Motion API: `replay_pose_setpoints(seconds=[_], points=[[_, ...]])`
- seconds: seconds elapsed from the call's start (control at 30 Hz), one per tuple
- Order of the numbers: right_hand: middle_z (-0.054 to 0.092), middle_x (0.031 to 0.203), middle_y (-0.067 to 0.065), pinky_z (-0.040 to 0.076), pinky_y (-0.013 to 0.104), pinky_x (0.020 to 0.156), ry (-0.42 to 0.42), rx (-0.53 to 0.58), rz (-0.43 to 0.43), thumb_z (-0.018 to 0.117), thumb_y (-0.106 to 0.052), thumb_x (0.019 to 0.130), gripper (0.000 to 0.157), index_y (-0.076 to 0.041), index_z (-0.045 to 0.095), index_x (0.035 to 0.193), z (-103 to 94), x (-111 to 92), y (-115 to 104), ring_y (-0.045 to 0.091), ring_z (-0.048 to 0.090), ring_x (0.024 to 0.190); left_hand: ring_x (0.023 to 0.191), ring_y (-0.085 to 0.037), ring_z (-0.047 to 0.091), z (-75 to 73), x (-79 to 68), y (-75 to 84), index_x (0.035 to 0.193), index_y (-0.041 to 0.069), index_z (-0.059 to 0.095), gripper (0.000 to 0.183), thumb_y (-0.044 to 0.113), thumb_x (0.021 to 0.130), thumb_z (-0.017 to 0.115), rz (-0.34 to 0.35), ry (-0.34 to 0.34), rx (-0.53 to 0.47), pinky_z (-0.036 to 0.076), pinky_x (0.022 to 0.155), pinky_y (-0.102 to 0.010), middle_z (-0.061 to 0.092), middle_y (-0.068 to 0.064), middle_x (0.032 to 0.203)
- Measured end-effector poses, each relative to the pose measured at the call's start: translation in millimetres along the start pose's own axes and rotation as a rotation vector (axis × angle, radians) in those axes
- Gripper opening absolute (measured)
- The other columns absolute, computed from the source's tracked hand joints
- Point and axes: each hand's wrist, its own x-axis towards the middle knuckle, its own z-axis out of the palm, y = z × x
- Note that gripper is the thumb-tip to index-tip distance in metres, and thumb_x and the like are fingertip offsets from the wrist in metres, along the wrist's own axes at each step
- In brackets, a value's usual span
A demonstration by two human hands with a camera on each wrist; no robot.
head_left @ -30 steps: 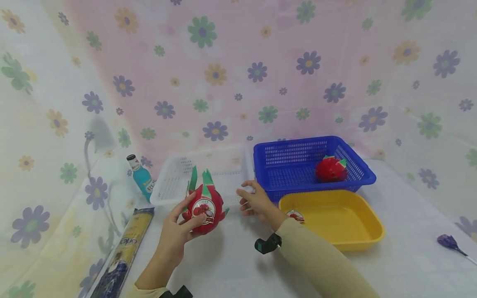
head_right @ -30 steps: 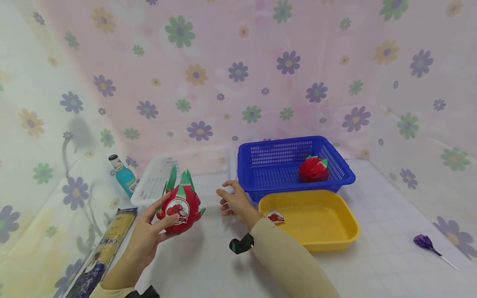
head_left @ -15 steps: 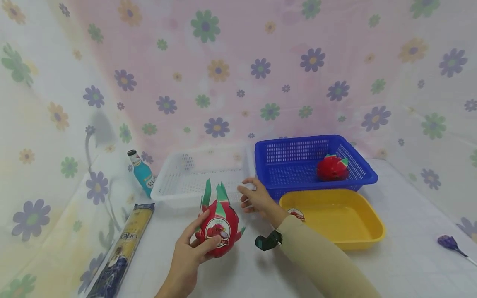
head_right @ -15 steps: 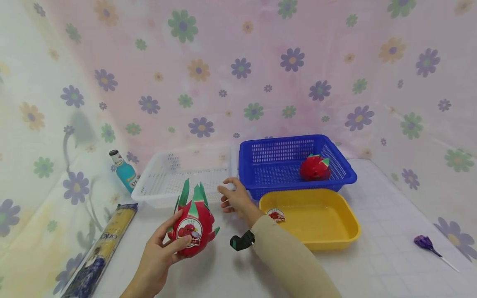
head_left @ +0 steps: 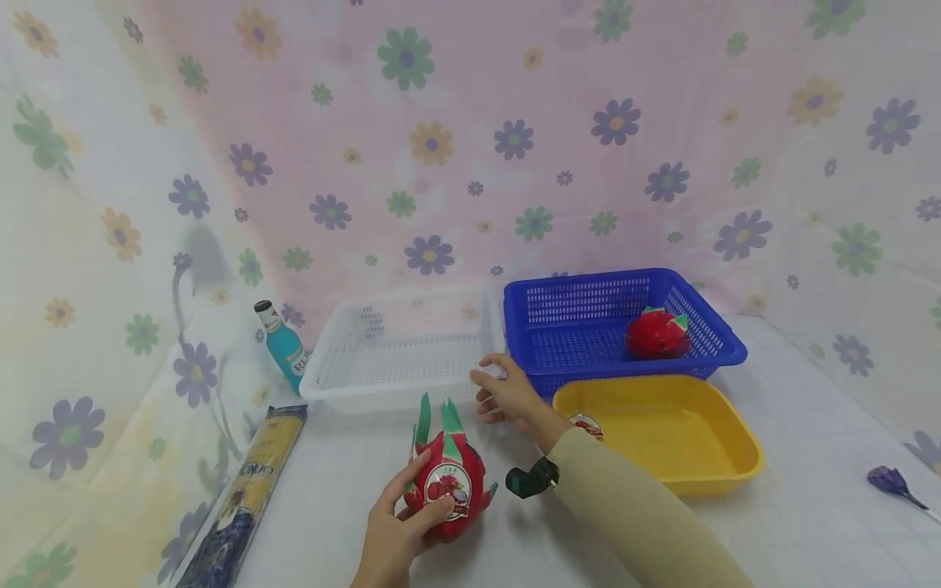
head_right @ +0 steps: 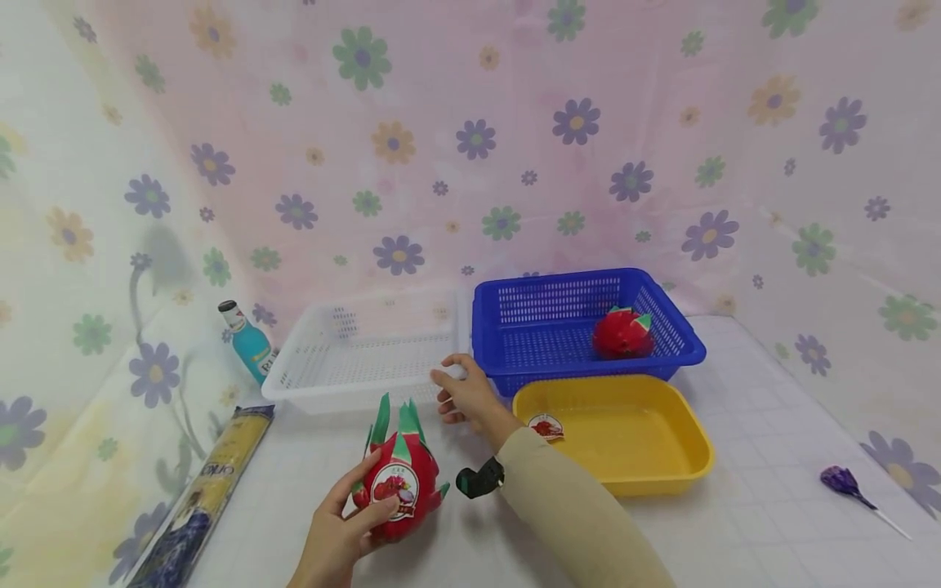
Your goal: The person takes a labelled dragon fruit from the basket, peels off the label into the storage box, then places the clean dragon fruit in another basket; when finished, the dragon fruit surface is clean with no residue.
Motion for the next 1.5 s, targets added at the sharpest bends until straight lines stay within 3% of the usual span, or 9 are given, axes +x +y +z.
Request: replay_pose_setpoints(seconds=[0.17, 0.4, 0.93, 1.3, 1.5], points=[[0.064, 0.085, 0.011, 0.058, 0.03, 0.057, 0.0, 0.001, 0.011, 0.062, -0.036, 0.096, 0.043, -0.024, 0.045, 0.133, -0.2, -1.8, -0.4, 0.023, 0.065, 0.068, 0.122, -0.049, 0.044, 6.4, 3.5, -5.2, 0.148, 0.025, 0.045, 0.074, 0.024, 0.082, 0.079, -0.012, 0.04, -0.015, 0.058, 0.086, -0.053, 0.03, -0.026, 0.149], [0.066, 0.098, 0.021, 0.059, 0.031, 0.057, 0.01, -0.014, 0.003, 0.062, -0.038, 0.096, 0.041, -0.026, 0.046, 0.132, -0.6, -0.8, -0.1, 0.022, 0.065, 0.067, 0.122, -0.049, 0.044, 14.7, 9.0, -7.3, 0.148, 0.026, 0.045, 0.076, 0.028, 0.081, 0.08, -0.032, 0.052, -0.014, 0.058, 0.088, -0.051, 0.034, -0.025, 0.148], [0.065, 0.092, 0.014, 0.059, 0.03, 0.057, -0.01, -0.055, 0.001, 0.06, -0.04, 0.097, 0.042, -0.025, 0.045, 0.134, -1.3, -3.7, -0.4, 0.021, 0.065, 0.068, 0.132, -0.051, 0.034, 34.9, 20.6, -10.1, 0.148, 0.023, 0.044, 0.078, 0.024, 0.079, 0.082, -0.019, 0.105, -0.009, 0.056, 0.09, -0.055, 0.031, -0.024, 0.151], [0.065, 0.092, 0.016, 0.059, 0.031, 0.057, -0.015, -0.052, -0.021, 0.057, -0.04, 0.099, 0.049, -0.028, 0.04, 0.143, -0.1, -4.0, 2.1, 0.021, 0.065, 0.067, 0.134, -0.047, 0.037, 33.5, 19.8, -3.3, 0.151, 0.021, 0.038, 0.083, 0.03, 0.081, 0.081, 0.056, -0.043, 0.099, 0.056, 0.092, -0.053, 0.034, -0.023, 0.152], [0.058, 0.116, 0.027, 0.06, 0.034, 0.061, -0.044, -0.035, -0.057, 0.052, -0.036, 0.102, 0.065, -0.039, 0.015, 0.156, 2.3, -10.8, 3.7, 0.019, 0.065, 0.068, 0.13, -0.05, 0.04, 23.8, 23.8, 0.0, 0.153, 0.018, 0.035, 0.078, 0.031, 0.087, 0.075, 0.046, -0.117, 0.116, 0.055, 0.093, -0.055, 0.033, -0.026, 0.152]])
